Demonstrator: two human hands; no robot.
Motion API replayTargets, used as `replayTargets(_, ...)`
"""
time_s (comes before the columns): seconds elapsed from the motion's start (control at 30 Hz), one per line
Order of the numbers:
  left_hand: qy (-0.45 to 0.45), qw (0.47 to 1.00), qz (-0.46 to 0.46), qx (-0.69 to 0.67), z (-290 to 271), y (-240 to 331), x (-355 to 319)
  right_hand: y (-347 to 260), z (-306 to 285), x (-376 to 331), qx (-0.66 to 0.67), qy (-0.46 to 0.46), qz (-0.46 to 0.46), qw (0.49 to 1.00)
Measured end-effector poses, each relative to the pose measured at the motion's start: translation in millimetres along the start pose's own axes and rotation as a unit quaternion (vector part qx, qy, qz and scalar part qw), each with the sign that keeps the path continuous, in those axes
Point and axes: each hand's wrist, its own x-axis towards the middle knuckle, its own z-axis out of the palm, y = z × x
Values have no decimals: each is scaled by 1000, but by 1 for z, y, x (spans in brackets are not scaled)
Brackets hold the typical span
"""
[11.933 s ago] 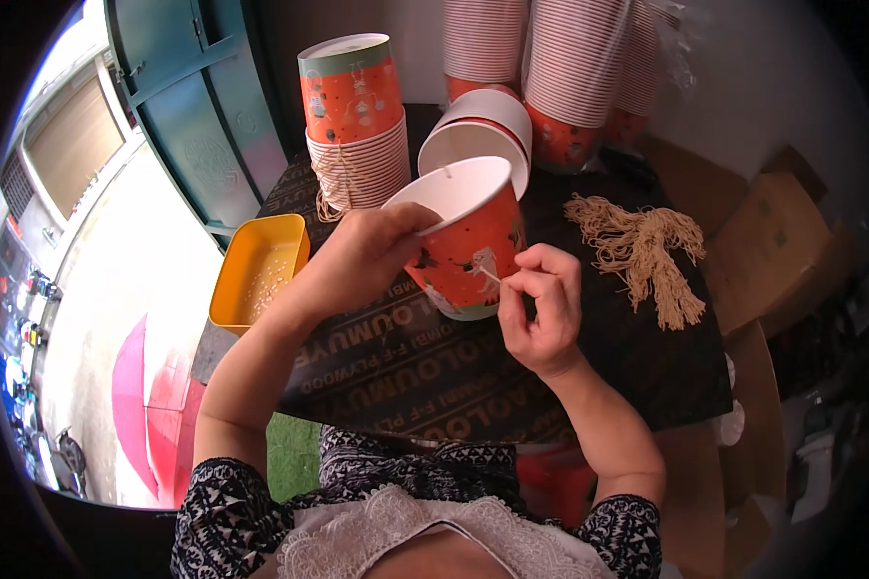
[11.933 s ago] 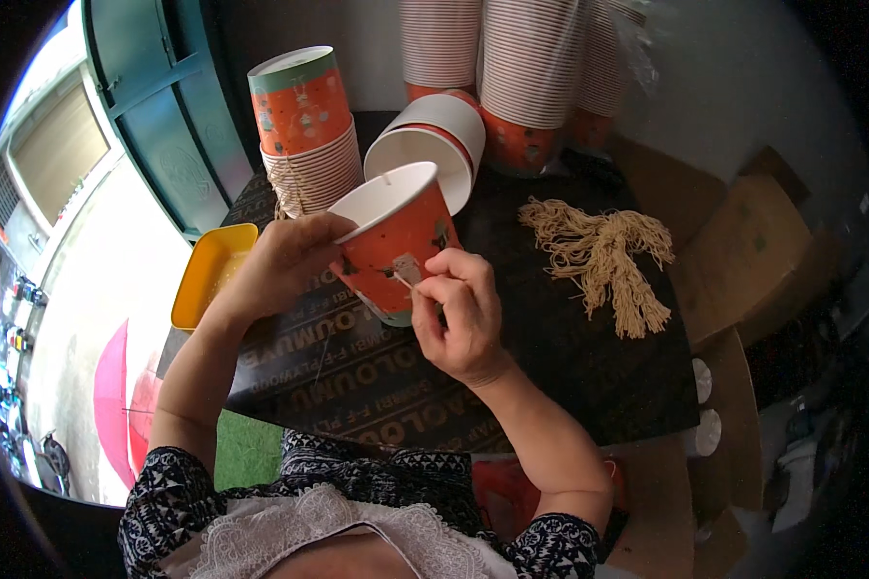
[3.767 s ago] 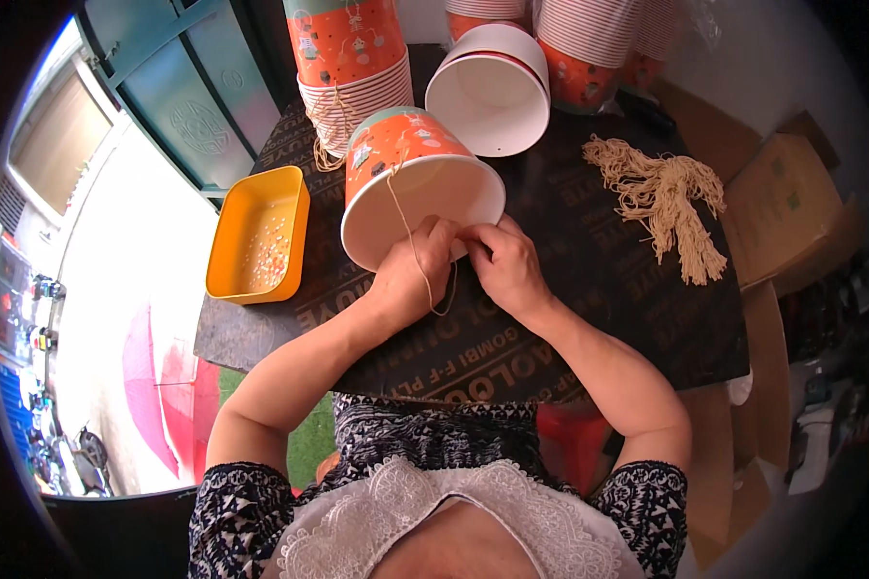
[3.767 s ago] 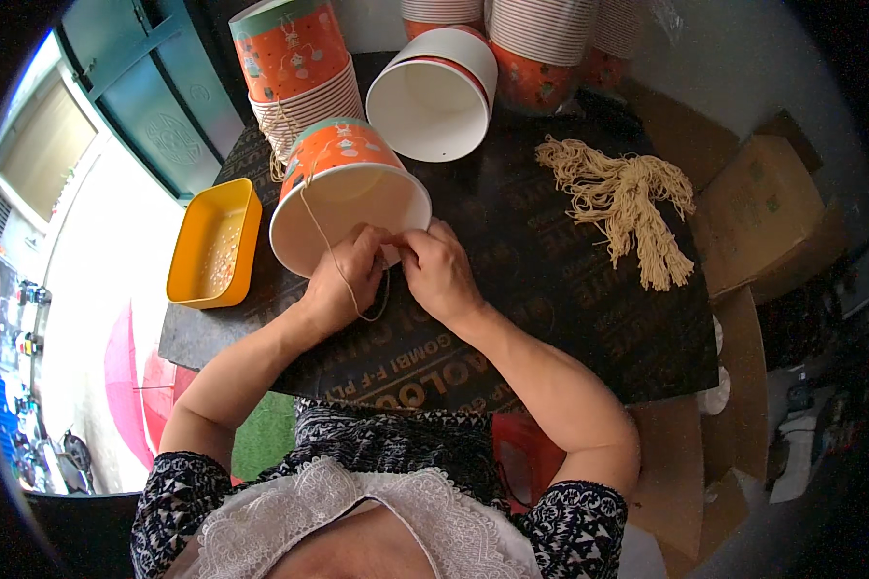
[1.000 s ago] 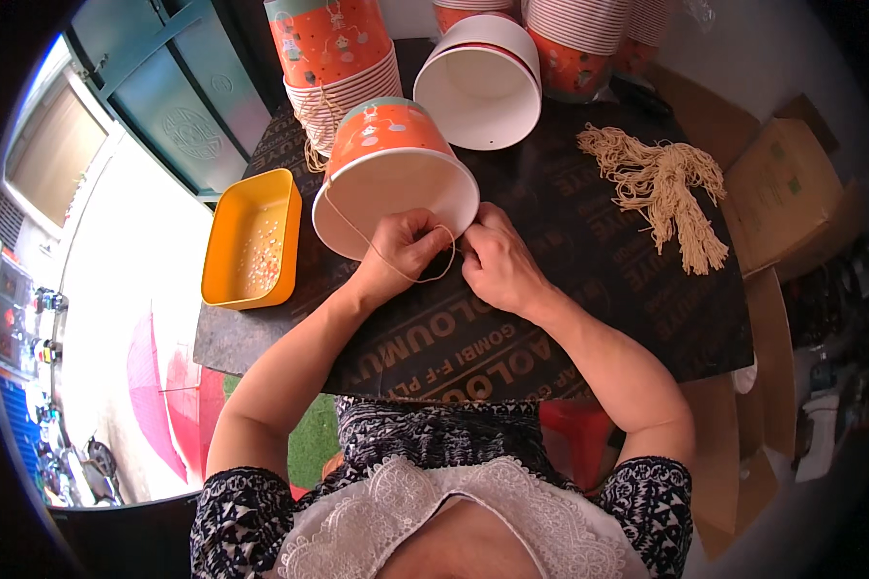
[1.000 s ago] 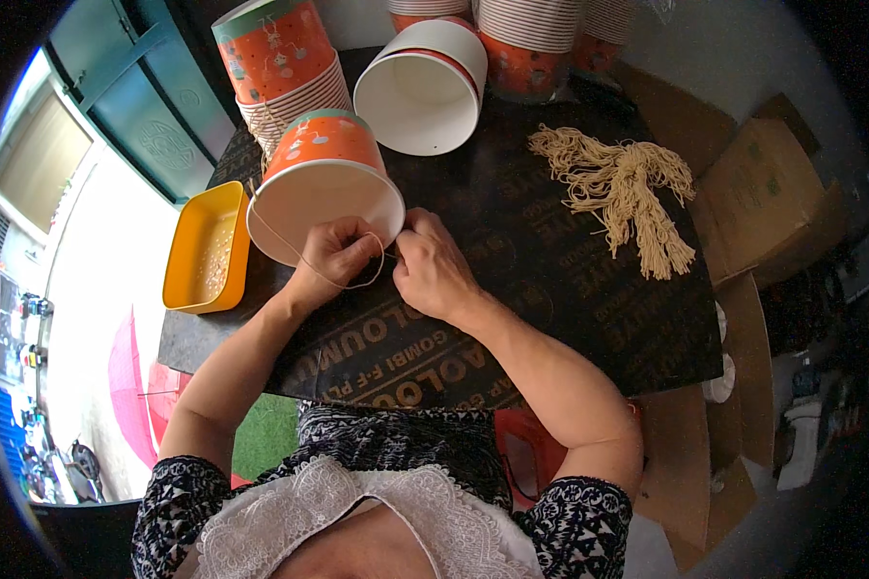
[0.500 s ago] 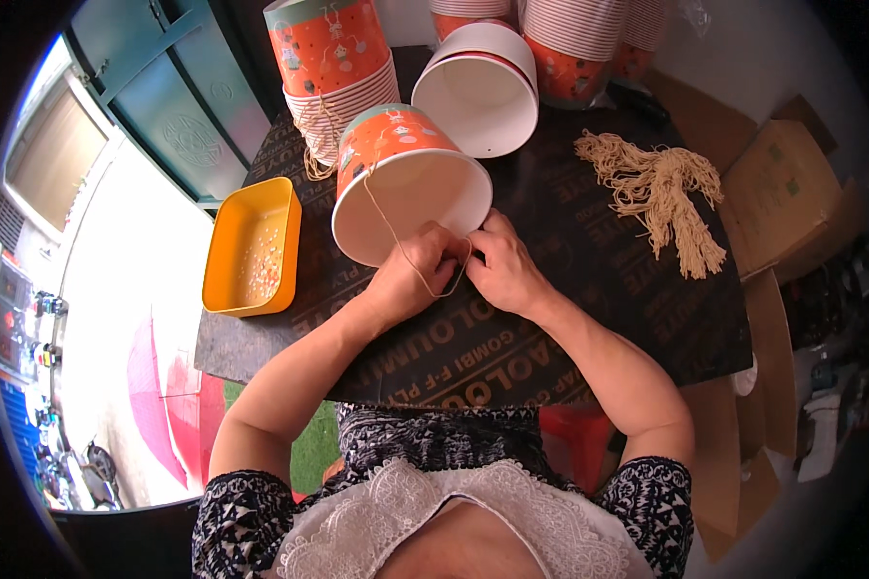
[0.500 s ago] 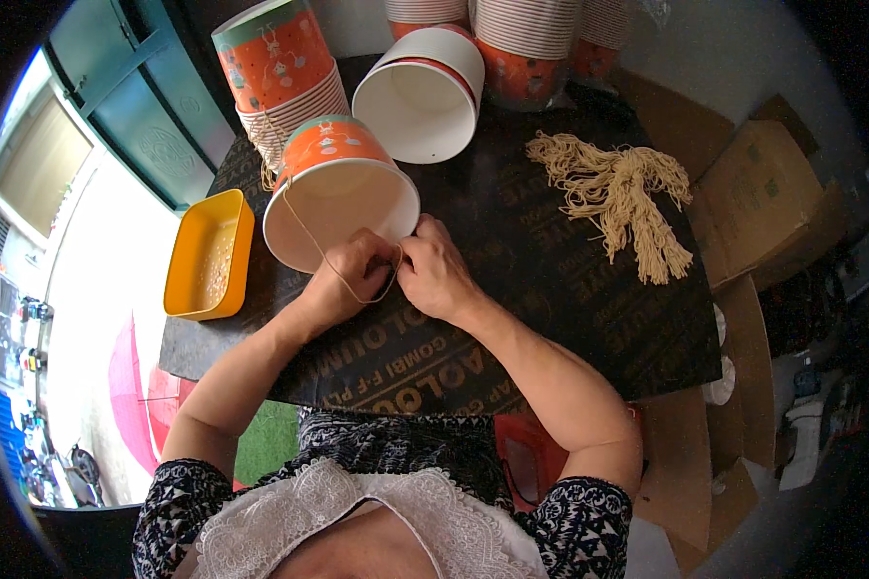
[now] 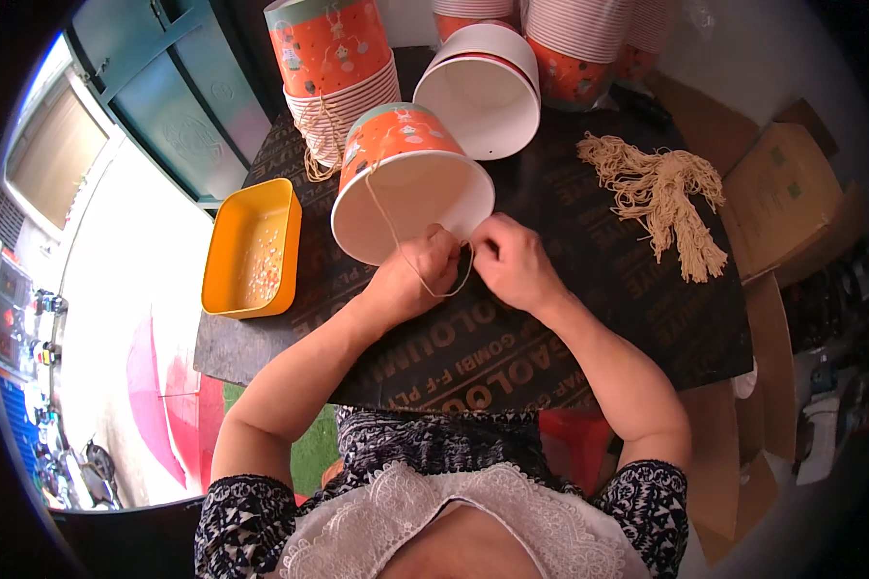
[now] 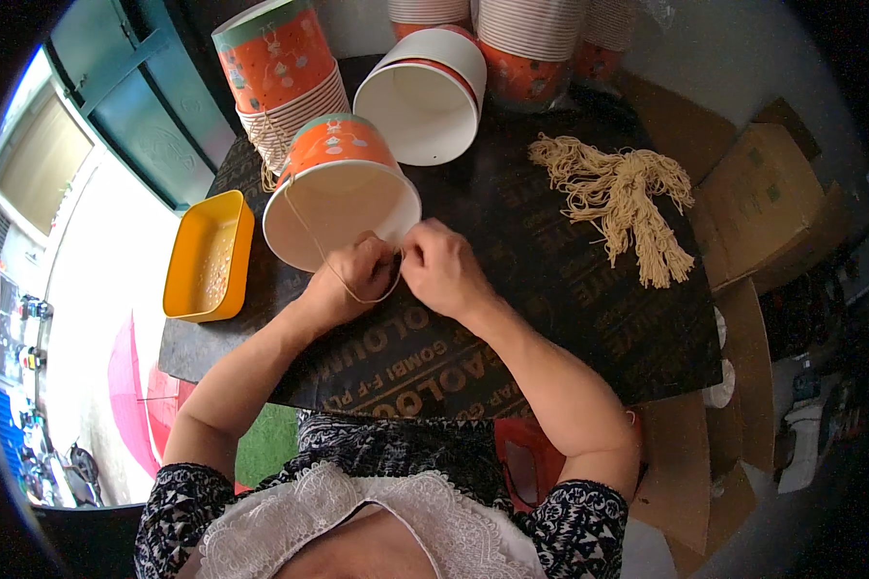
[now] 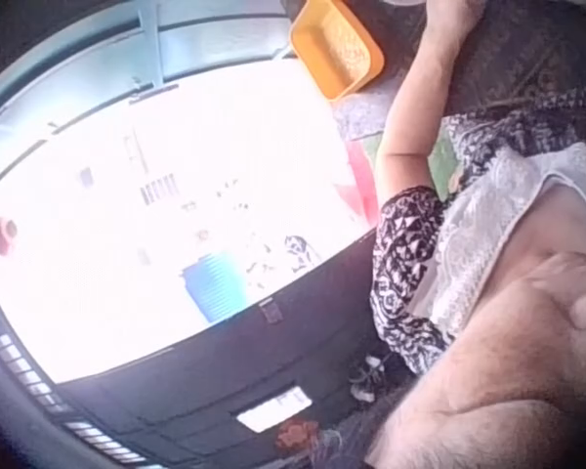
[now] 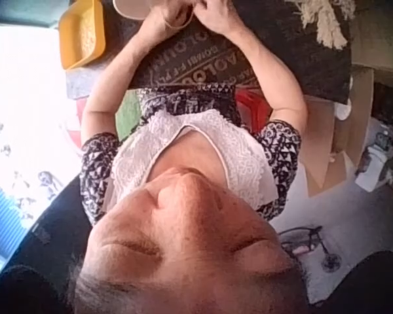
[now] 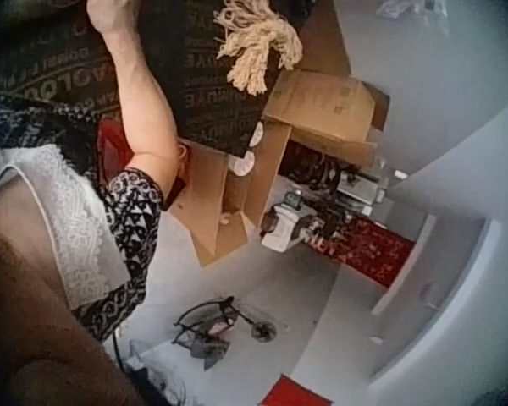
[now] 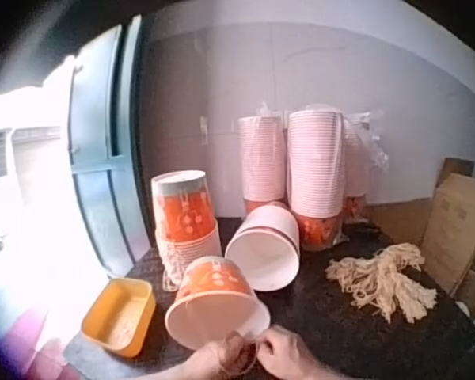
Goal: Assembling paper buckets by manually attaching string handles.
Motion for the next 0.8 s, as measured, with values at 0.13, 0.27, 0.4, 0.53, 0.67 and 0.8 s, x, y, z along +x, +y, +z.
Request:
replayTargets(0.13, 3, 993, -27, -117, -9, -2, 1, -19, -15, 0, 166, 11, 174, 971)
replayTargets(0.27, -8, 994, -35, -108, -8, -2, 2, -40, -14, -2, 197, 0, 225, 954)
replayTargets(0.4, 8, 994, -31, -101, -7, -2, 1, -46, -5, -6, 260, -27, 248, 933)
replayTargets(0.53, 20, 983, -76, -168, -6, 5, 1, -51, -1, -7, 293, -28, 274, 915)
replayTargets(0.67, -10, 984, -83, -160, -6, 6, 2, -44, 0, -7, 255, -55, 287, 922)
replayTargets(0.8, -6, 970, -92, -225, -3, 1, -1, -19, 10, -10, 85, -14, 148, 985)
